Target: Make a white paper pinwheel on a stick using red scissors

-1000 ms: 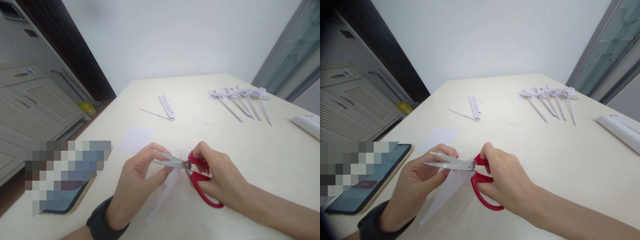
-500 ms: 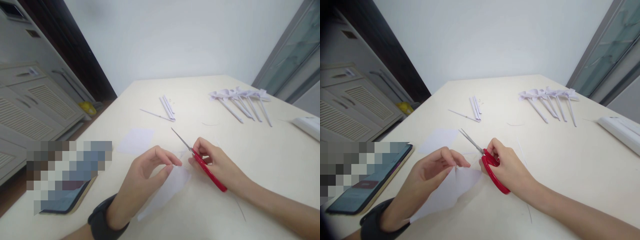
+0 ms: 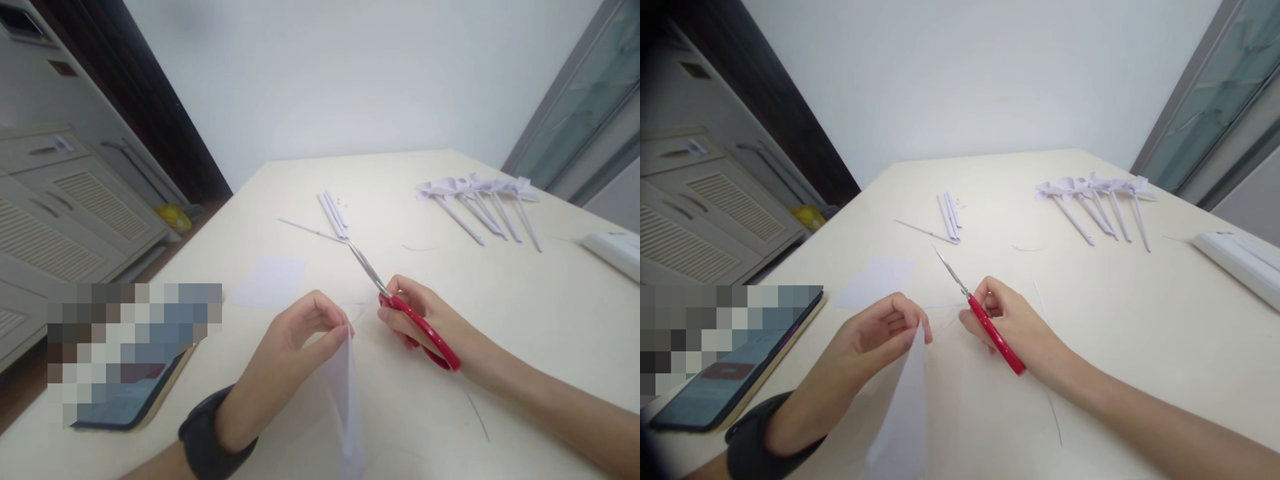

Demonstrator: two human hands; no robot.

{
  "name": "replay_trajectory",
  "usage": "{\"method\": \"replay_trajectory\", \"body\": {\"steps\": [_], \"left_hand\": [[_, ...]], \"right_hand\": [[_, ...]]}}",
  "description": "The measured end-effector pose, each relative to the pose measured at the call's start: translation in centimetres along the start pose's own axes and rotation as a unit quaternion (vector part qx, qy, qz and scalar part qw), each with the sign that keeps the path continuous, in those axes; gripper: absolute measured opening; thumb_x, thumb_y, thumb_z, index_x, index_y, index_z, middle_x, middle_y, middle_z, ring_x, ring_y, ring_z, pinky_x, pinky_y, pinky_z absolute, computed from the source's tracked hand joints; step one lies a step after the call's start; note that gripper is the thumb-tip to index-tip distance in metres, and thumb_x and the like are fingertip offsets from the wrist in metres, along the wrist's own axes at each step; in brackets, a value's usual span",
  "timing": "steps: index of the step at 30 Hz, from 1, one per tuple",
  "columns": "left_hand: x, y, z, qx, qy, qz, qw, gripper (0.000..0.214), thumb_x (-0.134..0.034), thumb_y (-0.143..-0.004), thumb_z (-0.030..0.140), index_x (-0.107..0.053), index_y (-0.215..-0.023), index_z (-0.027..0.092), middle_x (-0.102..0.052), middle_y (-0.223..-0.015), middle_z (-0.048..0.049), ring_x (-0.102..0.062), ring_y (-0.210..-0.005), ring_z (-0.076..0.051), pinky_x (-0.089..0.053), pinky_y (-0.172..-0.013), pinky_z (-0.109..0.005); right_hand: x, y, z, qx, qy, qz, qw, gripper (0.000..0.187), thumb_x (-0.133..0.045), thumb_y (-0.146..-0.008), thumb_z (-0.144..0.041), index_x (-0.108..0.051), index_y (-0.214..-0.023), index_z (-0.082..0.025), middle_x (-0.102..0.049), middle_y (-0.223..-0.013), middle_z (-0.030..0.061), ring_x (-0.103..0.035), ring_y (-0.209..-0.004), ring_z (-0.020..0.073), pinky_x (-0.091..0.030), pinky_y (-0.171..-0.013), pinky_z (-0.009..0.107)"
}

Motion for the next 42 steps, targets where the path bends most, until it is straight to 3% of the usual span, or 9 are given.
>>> {"method": "replay_trajectory", "body": {"steps": [8,18,23,28,32,34,36,39,42], "left_hand": [[0.6,-0.2,-0.8,0.039,0.023,0.057,0.997,0.012,-0.061,-0.077,0.021,-0.049,-0.076,0.019,-0.054,-0.074,0.0007,-0.052,-0.067,-0.013,-0.04,-0.058,-0.023],[2.3,-0.1,-1.2,0.065,0.04,0.126,0.989,0.012,-0.06,-0.078,0.025,-0.049,-0.08,0.021,-0.053,-0.07,0.0041,-0.049,-0.056,-0.01,-0.035,-0.048,-0.019],[2.5,0.1,-1.3,0.066,0.035,0.134,0.988,0.012,-0.059,-0.079,0.027,-0.048,-0.083,0.023,-0.051,-0.068,0.0052,-0.047,-0.052,-0.009,-0.033,-0.046,-0.019],[2.6,0.2,-0.5,0.003,-0.024,0.131,0.991,0.009,-0.055,-0.082,0.025,-0.049,-0.088,0.022,-0.055,-0.086,0.0002,-0.056,-0.077,-0.014,-0.043,-0.064,-0.023],[2.5,1.1,2.4,-0.125,-0.136,0.143,0.972,0.012,-0.05,-0.085,0.018,-0.052,-0.095,0.023,-0.053,-0.105,-0.0042,-0.05,-0.105,-0.02,-0.038,-0.093,-0.032],[1.4,1.7,3.8,-0.187,-0.215,0.118,0.951,0.015,-0.05,-0.084,0.014,-0.053,-0.095,0.022,-0.053,-0.108,-0.0046,-0.047,-0.11,-0.021,-0.034,-0.098,-0.034],[-0.4,2.0,4.3,-0.217,-0.292,0.057,0.93,0.018,-0.053,-0.082,0.013,-0.053,-0.097,0.022,-0.053,-0.11,-0.0049,-0.045,-0.112,-0.021,-0.034,-0.098,-0.035],[-2.4,1.8,3.0,-0.193,-0.344,-0.023,0.919,0.032,-0.058,-0.078,0.017,-0.048,-0.107,0.022,-0.051,-0.116,-0.0055,-0.042,-0.115,-0.021,-0.034,-0.098,-0.035],[-2.7,1.3,1.3,-0.137,-0.347,-0.042,0.927,0.04,-0.06,-0.076,0.019,-0.043,-0.112,0.024,-0.05,-0.118,-0.0045,-0.044,-0.111,-0.021,-0.037,-0.095,-0.035]], "right_hand": [[-0.1,0.2,0.1,-0.033,-0.036,0.007,0.999,0.026,-0.057,-0.08,-0.04,-0.04,-0.073,-0.021,-0.05,-0.061,-0.0056,-0.046,-0.05,0.0088,-0.034,-0.046,0.02],[-1.2,0.4,-0.3,-0.039,-0.127,-0.042,0.99,0.025,-0.068,-0.07,-0.022,-0.043,-0.076,-0.021,-0.05,-0.074,-0.0046,-0.048,-0.063,0.0084,-0.037,-0.057,0.02],[-1.1,0.3,-0.5,-0.032,-0.148,-0.036,0.988,0.02,-0.063,-0.072,-0.017,-0.043,-0.075,-0.021,-0.05,-0.07,-0.0051,-0.048,-0.062,0.0084,-0.036,-0.057,0.02],[-0.9,0.2,-0.3,-0.029,-0.129,-0.028,0.991,0.015,-0.059,-0.074,-0.016,-0.044,-0.076,-0.021,-0.05,-0.067,-0.0046,-0.043,-0.057,0.0087,-0.03,-0.052,0.02],[-1.3,0.3,-0.6,-0.015,-0.134,-0.049,0.99,0.016,-0.057,-0.075,-0.012,-0.044,-0.077,-0.02,-0.051,-0.068,-0.0036,-0.044,-0.06,0.0089,-0.03,-0.053,0.021],[-1.4,0.2,-0.7,-0.008,-0.132,-0.056,0.99,0.017,-0.058,-0.074,-0.011,-0.043,-0.077,-0.02,-0.052,-0.069,-0.0034,-0.044,-0.06,0.0089,-0.031,-0.054,0.021],[-1.5,0.1,-0.6,-0.001,-0.129,-0.057,0.99,0.019,-0.06,-0.073,-0.012,-0.043,-0.077,-0.021,-0.05,-0.068,-0.0042,-0.043,-0.06,0.0088,-0.032,-0.054,0.021],[-1.8,-0.2,-0.2,0.003,-0.131,-0.063,0.989,0.021,-0.061,-0.073,-0.013,-0.042,-0.076,-0.021,-0.046,-0.064,-0.0059,-0.042,-0.057,0.0081,-0.03,-0.05,0.02],[-2.2,-0.3,0.1,0.004,-0.132,-0.075,0.988,0.025,-0.062,-0.069,-0.008,-0.041,-0.075,-0.021,-0.045,-0.062,-0.0069,-0.042,-0.055,0.0078,-0.029,-0.049,0.02]]}}
Point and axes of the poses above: each hand's wrist, its own y-axis away from the middle knuckle, its own x-axis out of the back of the hand, z = x × y, the point moved 10 cm from there along -y, towards the middle knuckle
